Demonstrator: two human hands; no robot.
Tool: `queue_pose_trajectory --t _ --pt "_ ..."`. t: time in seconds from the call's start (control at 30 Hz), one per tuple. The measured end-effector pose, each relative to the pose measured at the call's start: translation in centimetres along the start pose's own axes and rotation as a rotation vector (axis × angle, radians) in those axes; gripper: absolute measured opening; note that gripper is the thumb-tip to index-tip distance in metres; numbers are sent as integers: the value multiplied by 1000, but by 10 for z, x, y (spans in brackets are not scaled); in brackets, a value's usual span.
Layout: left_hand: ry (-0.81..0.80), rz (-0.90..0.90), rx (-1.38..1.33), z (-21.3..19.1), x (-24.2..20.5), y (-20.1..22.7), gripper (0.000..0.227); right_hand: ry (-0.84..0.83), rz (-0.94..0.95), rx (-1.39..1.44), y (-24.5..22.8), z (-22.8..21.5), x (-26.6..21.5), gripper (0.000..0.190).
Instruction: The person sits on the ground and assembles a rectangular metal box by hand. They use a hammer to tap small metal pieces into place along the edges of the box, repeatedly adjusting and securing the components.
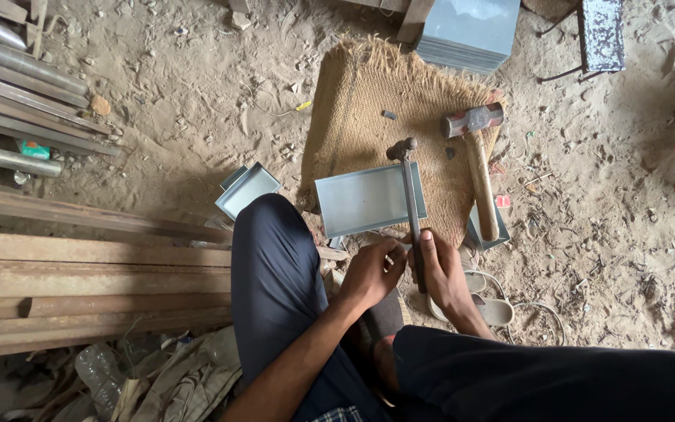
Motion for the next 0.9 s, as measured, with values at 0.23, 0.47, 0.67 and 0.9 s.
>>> queue_pose_trajectory --t 0.23,0.47,0.67,0.9 --pt "29 -20 -16 2 2 -8 20 -36 -75 4 -5 1 -1 36" --pt "70 69 -31 1 5 -8 40 -42 -71 -91 -4 -3 -4 36" --pt "74 53 -48 -2 4 3 38 -54 -56 -122 10 -10 1 44" --pt "57 61 -37 -1 7 2 17 -69 141 71 51 -20 2 75"
Point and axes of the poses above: each hand's wrist, its own x-axis towards the middle knuckle, its own z-axis out of the palm, y = z × x, the point moved 7 cm from there along x, towards the middle knuckle, and after that the axes turned 2 degrees about x, right-handed, at the moved point
